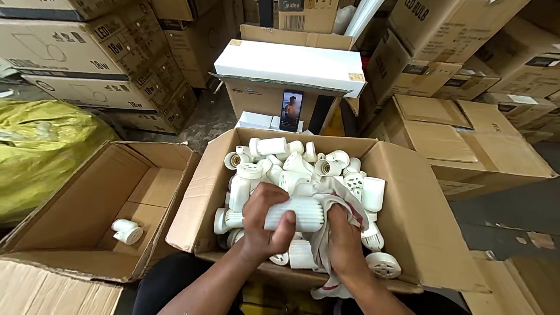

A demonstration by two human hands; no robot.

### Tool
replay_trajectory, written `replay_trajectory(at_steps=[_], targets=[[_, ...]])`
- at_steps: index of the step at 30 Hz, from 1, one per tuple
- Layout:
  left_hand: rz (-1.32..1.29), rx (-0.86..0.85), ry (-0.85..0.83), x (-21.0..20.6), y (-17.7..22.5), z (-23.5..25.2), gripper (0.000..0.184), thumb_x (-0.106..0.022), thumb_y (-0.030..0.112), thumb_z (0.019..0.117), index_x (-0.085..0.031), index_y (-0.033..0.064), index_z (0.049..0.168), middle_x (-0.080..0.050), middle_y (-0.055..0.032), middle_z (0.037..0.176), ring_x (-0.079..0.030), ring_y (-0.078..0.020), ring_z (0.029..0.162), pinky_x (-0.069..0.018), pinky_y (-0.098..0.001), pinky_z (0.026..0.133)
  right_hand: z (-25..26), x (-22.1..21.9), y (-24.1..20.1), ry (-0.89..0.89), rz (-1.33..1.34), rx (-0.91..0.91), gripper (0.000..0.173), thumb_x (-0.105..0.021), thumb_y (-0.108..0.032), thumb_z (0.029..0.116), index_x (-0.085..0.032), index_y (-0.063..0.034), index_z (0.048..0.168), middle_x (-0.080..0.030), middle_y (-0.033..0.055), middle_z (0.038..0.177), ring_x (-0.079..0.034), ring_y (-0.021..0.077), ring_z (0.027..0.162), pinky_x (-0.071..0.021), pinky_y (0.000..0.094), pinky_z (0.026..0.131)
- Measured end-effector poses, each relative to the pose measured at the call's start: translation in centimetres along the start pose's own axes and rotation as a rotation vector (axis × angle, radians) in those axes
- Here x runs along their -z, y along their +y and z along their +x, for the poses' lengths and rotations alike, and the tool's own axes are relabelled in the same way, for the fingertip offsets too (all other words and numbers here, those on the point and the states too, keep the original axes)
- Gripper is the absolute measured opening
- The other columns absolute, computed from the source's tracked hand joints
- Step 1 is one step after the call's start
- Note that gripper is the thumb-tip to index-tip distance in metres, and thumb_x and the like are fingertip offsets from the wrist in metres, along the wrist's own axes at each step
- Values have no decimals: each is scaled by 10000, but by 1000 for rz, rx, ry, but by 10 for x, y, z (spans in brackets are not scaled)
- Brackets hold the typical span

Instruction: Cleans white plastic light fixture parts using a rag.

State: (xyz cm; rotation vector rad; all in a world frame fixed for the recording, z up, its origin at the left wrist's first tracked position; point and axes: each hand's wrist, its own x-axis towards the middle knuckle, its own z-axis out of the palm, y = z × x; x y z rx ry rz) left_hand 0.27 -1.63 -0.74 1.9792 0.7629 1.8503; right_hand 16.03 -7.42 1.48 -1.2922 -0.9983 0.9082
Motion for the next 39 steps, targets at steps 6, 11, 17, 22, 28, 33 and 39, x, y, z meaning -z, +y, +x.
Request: replay_trajectory(at_steps=[6,11,17,22,28,33,39], targets=[[-433,897,82,-15,1,-4,262,-456,222,992,-654,55,957,-675,-39,828,-658,-133,725,-569,-308,639,5,17,30,-111,-185,629,722,-830,-495,773,-604,15,1231,-690,67,1097,-672,98,1013,-596,304,889],[-643,1397,-123,-12,9,1,310,-395,250,1034,-649,97,945,-681,-56,769,-653,-137,635,-514,-277,498,10,24,17,-140,-553,1180,248,-568,-263,1025,-613,-146,1239,-624,112,1077,-644,213,944,-563,327,816],[-197,675,123,-11,-2,-9,235,-528,227,976,-653,81,841,-662,31,764,-643,-44,691,-558,-238,634,18,16,27,-254,-153,532,448,-545,-385,983,-631,6,1183,-617,82,1154,-590,63,1054,-518,221,890],[219,-182,-177,14,-4,-5,346,-540,405,992,-676,89,961,-712,-67,873,-693,-136,780,-570,-302,652,25,12,16,-281,14,-424,365,-375,-282,1070,-661,-70,1149,-716,48,1024,-680,112,991,-577,338,885],[136,-84,-82,20,-22,8,354,-579,365,1002,-682,26,1002,-701,-91,932,-686,-128,872,-593,-297,767,42,13,8,-3,194,-296,372,-359,-270,1101,-638,-43,1198,-719,61,1039,-688,126,994,-587,341,882],[103,416,95,25,-19,25,324,-558,346,1026,-661,39,1030,-676,14,896,-657,-36,785,-583,-247,726,72,41,-15,135,424,-163,493,-174,-386,1125,-572,-106,1201,-689,52,1007,-689,142,955,-598,368,844],[-131,757,190,21,-20,24,527,-280,447,1066,-679,102,1061,-691,-9,896,-675,-113,802,-577,-300,676,67,66,-15,146,853,-13,693,-33,-538,1068,-563,-113,1201,-715,67,1038,-704,181,1001,-605,453,855]])
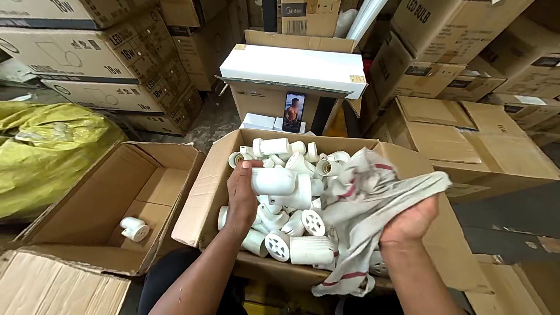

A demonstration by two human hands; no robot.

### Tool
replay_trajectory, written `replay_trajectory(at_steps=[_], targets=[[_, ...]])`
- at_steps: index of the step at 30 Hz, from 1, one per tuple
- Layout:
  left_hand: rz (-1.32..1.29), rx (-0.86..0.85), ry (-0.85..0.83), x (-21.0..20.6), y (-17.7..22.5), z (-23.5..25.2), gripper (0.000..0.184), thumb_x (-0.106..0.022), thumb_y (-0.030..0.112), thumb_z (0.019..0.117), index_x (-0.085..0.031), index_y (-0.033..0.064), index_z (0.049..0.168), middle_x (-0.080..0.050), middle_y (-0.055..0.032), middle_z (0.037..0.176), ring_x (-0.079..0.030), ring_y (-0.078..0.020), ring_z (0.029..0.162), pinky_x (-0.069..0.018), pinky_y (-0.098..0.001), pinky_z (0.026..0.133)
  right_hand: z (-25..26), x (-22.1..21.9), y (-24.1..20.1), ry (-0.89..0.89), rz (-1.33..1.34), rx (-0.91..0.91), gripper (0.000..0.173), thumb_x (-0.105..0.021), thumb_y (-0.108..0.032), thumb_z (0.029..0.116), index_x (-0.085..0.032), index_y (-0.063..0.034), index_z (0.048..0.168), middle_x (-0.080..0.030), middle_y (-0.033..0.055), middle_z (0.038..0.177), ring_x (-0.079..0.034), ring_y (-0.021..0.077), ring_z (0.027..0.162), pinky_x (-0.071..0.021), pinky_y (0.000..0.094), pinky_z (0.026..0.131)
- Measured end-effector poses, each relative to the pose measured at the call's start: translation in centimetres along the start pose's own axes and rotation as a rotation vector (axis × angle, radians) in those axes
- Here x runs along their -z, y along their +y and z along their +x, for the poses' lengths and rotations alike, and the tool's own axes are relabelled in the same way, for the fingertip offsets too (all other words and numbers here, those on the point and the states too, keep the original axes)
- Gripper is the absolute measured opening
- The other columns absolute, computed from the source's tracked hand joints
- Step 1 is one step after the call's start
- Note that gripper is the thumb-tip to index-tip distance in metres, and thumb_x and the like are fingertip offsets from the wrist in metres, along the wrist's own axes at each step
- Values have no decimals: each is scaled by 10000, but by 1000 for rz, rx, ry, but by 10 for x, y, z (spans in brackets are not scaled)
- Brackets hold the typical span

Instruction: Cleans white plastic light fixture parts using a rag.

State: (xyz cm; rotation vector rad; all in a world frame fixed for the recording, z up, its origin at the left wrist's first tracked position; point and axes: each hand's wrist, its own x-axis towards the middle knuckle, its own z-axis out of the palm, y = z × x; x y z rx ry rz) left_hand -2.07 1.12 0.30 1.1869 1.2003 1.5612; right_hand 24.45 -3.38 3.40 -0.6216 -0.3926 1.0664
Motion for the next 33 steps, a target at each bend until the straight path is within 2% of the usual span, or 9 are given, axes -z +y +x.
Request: replay_trajectory(at_steps=[4,10,13,16,20,25,29,31,33], targets=[[-92,1,-67,-8,-6,-6,567,-234,459,1056,-664,91,1024,-709,-18,939,-683,-119,863,-583,-325,768,-33,-11,30,-142,-332,-159,509,-103,-351,1092,-553,-130,1179,-712,-23,991,-690,72,967,-596,299,853],[-208,-65,-129,-8,-14,-9,528,-419,524,1046,-697,87,946,-721,-42,889,-697,-141,825,-597,-331,764,-45,-9,27,-473,-861,-390,262,-549,-298,1026,-696,-99,1112,-731,-62,979,-672,3,977,-560,250,930],[-318,23,-109,-9,-14,-8,454,-367,385,1063,-684,81,947,-720,-70,918,-695,-161,851,-595,-354,776,-58,-9,29,-612,-1002,-288,146,-678,-241,936,-731,-105,927,-705,-97,792,-655,-39,762,-575,220,748],[-347,11,-72,-10,-9,-7,466,-325,361,1046,-696,80,1066,-728,-75,989,-691,-165,919,-580,-353,818,-74,-6,38,-779,-1092,-38,168,-743,-133,845,-745,-1,949,-745,-14,861,-673,-69,843,-555,140,809],[-395,61,-47,-13,-6,-10,526,-323,423,1057,-698,55,1029,-743,-104,903,-720,-178,846,-599,-341,771,-78,-13,39,-758,-1208,-88,202,-724,-141,857,-741,16,983,-744,19,902,-665,-54,884,-530,144,844],[-497,132,-79,-14,0,-10,817,-63,550,1051,-697,51,923,-712,-81,771,-702,-148,714,-600,-299,683,-72,-1,52,-493,-853,-30,93,-701,-115,884,-741,-87,962,-744,-83,881,-691,-40,873,-593,200,836],[-514,16,-208,-7,-3,-2,724,-269,691,1005,-697,107,986,-725,-69,781,-716,-139,719,-607,-304,684,-66,-5,49,-372,-394,-68,260,-496,-395,1030,-727,-296,965,-745,-127,899,-693,-21,875,-590,224,804],[-513,26,-258,-4,-1,1,613,-436,702,960,-697,147,953,-721,-65,789,-710,-140,724,-602,-310,684,-62,-8,43,-338,-431,-93,284,-457,-301,1041,-721,-263,944,-747,-105,879,-701,-5,859,-600,236,800],[-540,120,-304,-6,1,-1,586,-447,672,975,-693,141,932,-716,-70,800,-707,-138,730,-601,-298,685,-63,-6,41,-362,-635,-78,180,-570,-137,966,-740,-156,910,-736,-65,827,-696,18,806,-599,251,775]])
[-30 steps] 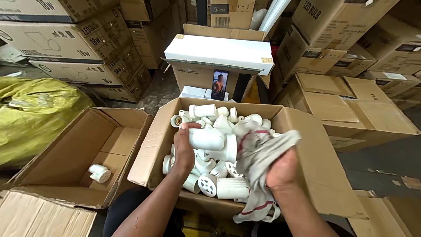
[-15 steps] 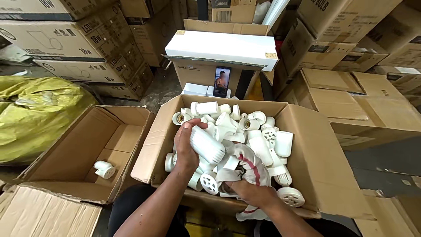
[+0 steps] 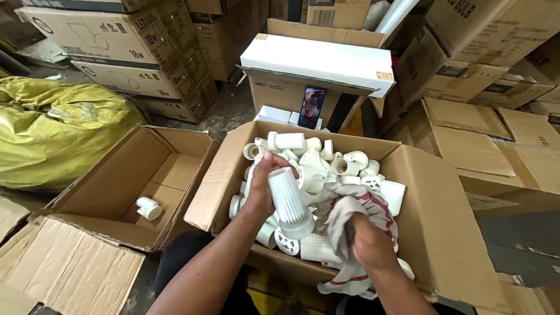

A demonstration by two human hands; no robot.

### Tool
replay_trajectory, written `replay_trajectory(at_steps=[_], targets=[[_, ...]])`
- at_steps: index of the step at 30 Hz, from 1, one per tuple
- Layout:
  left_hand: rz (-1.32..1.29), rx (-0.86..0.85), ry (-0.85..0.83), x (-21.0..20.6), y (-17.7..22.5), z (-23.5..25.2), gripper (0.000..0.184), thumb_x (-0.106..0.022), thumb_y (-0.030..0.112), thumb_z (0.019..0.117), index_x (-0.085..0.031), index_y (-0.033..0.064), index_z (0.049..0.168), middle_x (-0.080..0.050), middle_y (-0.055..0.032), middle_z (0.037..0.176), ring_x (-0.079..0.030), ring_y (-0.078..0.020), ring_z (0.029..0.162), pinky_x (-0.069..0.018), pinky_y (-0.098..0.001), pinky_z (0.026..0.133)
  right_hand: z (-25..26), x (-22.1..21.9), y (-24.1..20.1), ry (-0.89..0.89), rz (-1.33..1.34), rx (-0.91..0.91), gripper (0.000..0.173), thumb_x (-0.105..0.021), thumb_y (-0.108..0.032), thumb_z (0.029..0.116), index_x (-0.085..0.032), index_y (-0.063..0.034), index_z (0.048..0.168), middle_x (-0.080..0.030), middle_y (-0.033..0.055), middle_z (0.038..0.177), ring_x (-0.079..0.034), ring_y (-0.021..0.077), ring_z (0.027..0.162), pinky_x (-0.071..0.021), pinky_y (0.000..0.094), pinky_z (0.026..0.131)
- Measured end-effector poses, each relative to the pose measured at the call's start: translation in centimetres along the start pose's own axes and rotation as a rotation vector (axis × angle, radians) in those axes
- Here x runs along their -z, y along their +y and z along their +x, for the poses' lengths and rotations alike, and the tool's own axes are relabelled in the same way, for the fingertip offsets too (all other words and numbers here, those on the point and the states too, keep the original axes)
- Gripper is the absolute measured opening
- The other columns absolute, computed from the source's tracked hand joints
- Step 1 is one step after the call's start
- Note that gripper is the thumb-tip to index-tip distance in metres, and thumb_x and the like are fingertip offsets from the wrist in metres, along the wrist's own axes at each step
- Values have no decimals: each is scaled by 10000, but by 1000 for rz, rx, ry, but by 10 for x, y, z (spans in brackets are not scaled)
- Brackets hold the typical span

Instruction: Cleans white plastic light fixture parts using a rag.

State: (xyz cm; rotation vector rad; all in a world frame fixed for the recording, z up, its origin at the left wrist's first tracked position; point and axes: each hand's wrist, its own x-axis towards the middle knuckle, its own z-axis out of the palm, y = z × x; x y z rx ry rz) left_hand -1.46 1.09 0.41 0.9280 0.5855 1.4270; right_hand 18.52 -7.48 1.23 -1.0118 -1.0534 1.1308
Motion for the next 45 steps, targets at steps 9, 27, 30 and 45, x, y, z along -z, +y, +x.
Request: replay_trajectory(at_steps=[9,27,30,45], targets=[[-10,215,28,-15,-23,-12,586,-319,548,1056,-630,66,939,-706,-102,793,-708,-157,725,-603,-301,687,-11,-20,3,10,-613,187,178,-678,-93,894,-726,40,1001,-735,66,940,-679,7,956,-536,169,902],[80,273,147,-15,-27,-16,531,-280,401,1088,-616,12,954,-693,-118,772,-696,-176,706,-598,-322,678,-3,-8,7,-197,-549,64,202,-737,-190,898,-737,-71,1062,-748,-15,994,-694,17,979,-577,227,919],[72,295,149,-15,-28,-17,535,-272,403,1090,-612,12,956,-691,-120,770,-693,-175,691,-595,-315,662,-3,-9,8,-159,-561,7,184,-725,-197,907,-749,-80,1047,-752,-19,977,-692,6,970,-572,221,918],[82,296,133,-17,-27,-18,562,-258,417,1097,-622,15,951,-702,-130,800,-703,-185,721,-601,-322,673,-12,-13,18,-142,-680,220,168,-691,-186,893,-740,-50,979,-732,1,904,-686,4,905,-570,184,845]])
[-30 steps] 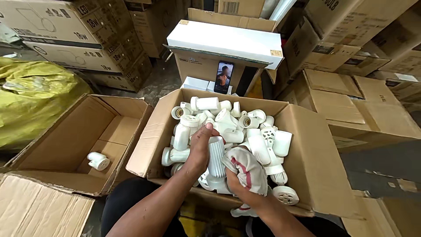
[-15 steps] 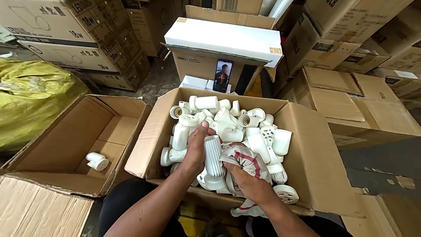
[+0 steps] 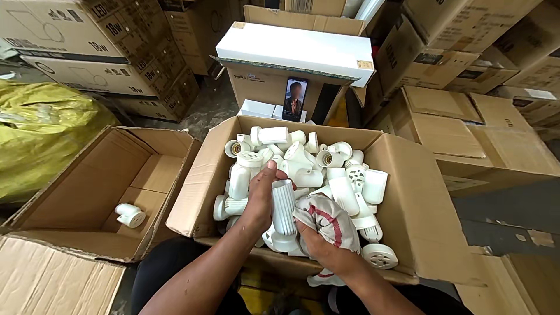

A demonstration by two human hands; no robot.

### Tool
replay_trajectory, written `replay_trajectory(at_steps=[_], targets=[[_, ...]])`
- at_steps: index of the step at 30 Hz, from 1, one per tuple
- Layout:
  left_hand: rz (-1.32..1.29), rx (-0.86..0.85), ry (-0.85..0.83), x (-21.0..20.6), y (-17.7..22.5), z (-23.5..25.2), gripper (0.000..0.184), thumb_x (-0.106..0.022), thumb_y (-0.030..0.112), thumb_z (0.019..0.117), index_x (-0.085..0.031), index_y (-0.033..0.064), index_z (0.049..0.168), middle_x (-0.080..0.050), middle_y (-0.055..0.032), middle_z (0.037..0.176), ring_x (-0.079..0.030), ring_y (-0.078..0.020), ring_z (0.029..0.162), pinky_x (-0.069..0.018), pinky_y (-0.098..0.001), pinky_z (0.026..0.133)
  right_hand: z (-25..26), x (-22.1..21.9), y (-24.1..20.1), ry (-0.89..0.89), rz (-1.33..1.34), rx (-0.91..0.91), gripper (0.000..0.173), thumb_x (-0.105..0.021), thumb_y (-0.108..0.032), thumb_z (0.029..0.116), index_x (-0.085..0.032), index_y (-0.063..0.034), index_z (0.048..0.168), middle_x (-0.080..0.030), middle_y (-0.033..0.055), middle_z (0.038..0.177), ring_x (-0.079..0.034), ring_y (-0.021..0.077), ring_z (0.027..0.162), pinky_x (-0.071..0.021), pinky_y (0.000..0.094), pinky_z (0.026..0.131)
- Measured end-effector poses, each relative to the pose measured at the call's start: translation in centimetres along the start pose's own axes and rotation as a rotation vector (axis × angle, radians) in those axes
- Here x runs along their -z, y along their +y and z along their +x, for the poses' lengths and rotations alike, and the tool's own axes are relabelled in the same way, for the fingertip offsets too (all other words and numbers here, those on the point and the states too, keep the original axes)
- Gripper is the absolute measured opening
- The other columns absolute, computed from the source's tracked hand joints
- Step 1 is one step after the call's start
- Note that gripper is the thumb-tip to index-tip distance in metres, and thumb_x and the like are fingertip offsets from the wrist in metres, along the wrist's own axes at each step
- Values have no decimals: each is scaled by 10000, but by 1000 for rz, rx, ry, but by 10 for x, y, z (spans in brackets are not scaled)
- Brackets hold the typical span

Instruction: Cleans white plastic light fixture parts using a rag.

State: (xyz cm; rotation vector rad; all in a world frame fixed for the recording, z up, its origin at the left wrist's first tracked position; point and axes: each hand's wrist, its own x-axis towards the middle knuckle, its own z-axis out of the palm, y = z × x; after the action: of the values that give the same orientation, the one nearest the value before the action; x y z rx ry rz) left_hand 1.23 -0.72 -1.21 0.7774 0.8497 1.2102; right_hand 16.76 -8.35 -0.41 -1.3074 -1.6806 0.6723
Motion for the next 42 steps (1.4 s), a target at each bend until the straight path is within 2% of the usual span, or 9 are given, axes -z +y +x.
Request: replay_trajectory(at_steps=[6,12,22,32,35,37,39,41,42], targets=[[11,-9,8,-2,-1,0,551,-283,420,1091,-625,12,949,-702,-132,795,-703,-186,718,-600,-325,674,4,1,-6,70,62,-127,138,-710,-158,864,-737,-59,956,-730,-12,877,-690,4,875,-581,197,825],[14,-27,34,-4,-2,-3,535,-286,402,1096,-617,6,960,-698,-135,791,-703,-186,714,-603,-326,673,-1,-10,2,110,-61,-42,166,-686,-182,873,-731,-45,956,-721,15,871,-688,27,876,-572,209,827],[23,-39,51,-1,-1,-1,570,-228,408,1103,-610,10,957,-703,-134,798,-708,-191,726,-606,-333,678,-4,-2,-1,8,-6,-43,214,-690,-208,916,-735,-51,1055,-741,13,979,-692,33,977,-571,220,900],[97,-116,-45,-1,-5,-4,555,-275,445,1081,-617,27,953,-699,-110,801,-695,-177,736,-594,-321,700,6,6,-3,20,56,-164,195,-717,-252,926,-752,-91,1029,-752,-11,967,-701,32,967,-581,239,908],[95,-124,-48,-1,-5,-5,553,-294,457,1077,-627,32,958,-697,-91,805,-692,-160,737,-597,-319,702,10,11,-3,2,259,-167,191,-757,-181,884,-744,-66,1036,-754,-12,967,-704,34,953,-593,245,896],[74,-116,-38,-2,-3,-5,542,-301,446,1070,-635,33,964,-685,-80,813,-684,-149,744,-596,-319,705,14,18,2,-34,591,-33,277,-760,-117,871,-694,-34,1127,-725,3,1056,-681,69,993,-583,274,909],[37,-116,-31,-3,1,-5,567,-254,441,1080,-626,35,946,-695,-83,790,-691,-145,721,-596,-303,681,15,31,1,-49,919,20,258,-733,-196,909,-720,-108,1150,-728,-15,1088,-678,71,1005,-570,287,911],[18,-100,-15,-1,6,-5,593,-225,464,1080,-616,41,937,-706,-96,785,-705,-155,724,-600,-304,682,9,46,-6,-16,1179,-1,213,-690,-291,900,-788,-177,1051,-768,-31,1012,-713,63,962,-590,286,876],[13,-96,-8,0,8,-5,603,-222,476,1078,-617,43,936,-707,-101,786,-710,-161,729,-603,-305,682,8,53,-7,-2,1282,22,236,-646,-310,911,-798,-164,1017,-772,-11,1003,-719,80,973,-591,303,881]])
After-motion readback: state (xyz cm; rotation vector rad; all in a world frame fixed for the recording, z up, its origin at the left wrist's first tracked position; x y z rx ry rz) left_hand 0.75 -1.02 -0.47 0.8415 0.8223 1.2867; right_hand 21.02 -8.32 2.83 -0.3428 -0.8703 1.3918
